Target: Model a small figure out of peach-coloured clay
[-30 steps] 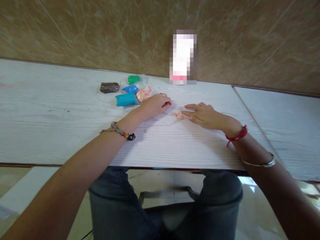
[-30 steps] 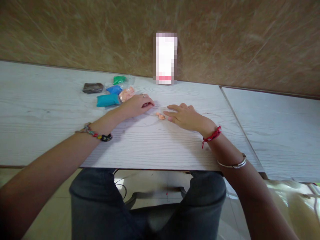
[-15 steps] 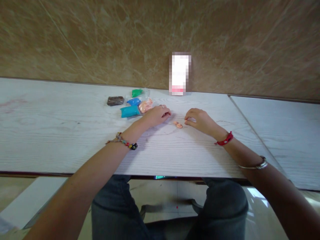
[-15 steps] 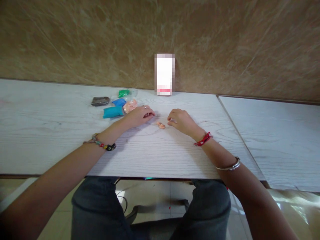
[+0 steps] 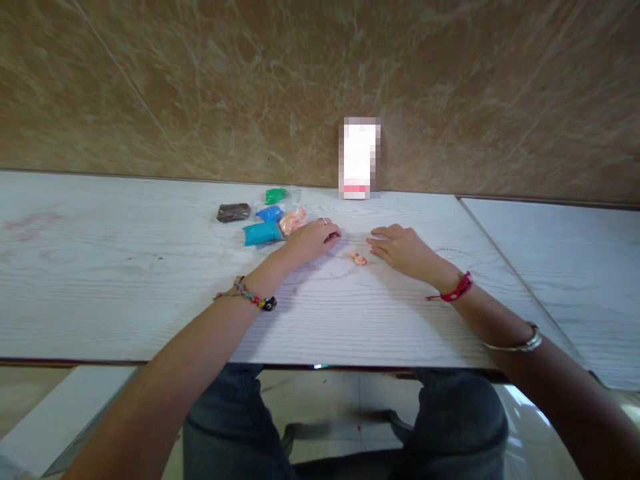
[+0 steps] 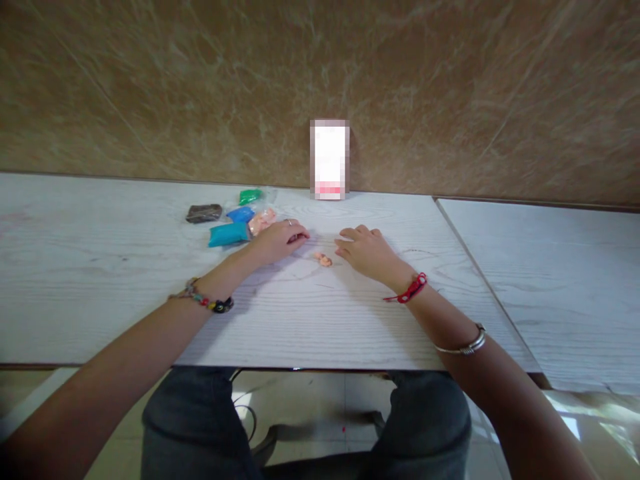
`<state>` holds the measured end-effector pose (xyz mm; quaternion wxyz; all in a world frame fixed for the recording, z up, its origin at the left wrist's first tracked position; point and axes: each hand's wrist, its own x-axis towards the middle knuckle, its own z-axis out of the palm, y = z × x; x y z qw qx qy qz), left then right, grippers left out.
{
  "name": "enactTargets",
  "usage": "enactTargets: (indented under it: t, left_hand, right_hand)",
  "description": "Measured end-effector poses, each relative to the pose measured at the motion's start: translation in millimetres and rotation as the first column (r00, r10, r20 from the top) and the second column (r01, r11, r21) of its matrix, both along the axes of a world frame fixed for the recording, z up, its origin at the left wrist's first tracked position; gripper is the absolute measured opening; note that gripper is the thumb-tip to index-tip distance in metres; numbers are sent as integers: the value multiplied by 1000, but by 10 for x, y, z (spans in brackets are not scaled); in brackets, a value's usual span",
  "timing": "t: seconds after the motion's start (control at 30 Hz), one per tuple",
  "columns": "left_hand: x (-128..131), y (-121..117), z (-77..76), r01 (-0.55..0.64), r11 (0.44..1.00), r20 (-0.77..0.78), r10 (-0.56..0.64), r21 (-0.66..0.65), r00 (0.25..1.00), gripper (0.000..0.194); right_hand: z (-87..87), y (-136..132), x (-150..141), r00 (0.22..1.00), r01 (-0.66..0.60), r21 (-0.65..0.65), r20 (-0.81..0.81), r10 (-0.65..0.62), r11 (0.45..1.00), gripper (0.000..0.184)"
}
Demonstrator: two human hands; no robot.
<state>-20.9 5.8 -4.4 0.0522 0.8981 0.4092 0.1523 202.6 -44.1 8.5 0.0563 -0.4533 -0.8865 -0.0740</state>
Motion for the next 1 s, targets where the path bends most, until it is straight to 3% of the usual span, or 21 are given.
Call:
enactTargets:
  t: [0.1,0.3,0.47,0.67,0.8,1.0]
  left_hand:
    - [-2,-1,8,5,1000,-11,-6,-11,1000,25]
    - [2,-33,51,-22,999,-26,21,-28,999,25]
    - [3,-43,53,-4,1000,-12,4,-30,1000,26]
    - [-3,-39,41,-8,1000,-10,8,-10,1000,25]
    - [-4,-42,54,5,1000,-20,-6,-23,1000,24]
    - [-1,-10,37,-1,1000,-20,0,-18,1000,25]
  right_hand:
    - [2,-8,33,997,-78,-32,-2,78,996,38]
    - [-51,8,54,999,5,-8,-33,-6,1000,40]
    - [-59,-22,44,994,-107,-9,-39,106,994,42]
    - [-46,-14,72,995,-79,-30,-66,77,996,43]
    - [-50,41,148,981,-163,-95,-118,151,982,39]
    - [-89,141,96,941,-154,-44,-310,133,987,20]
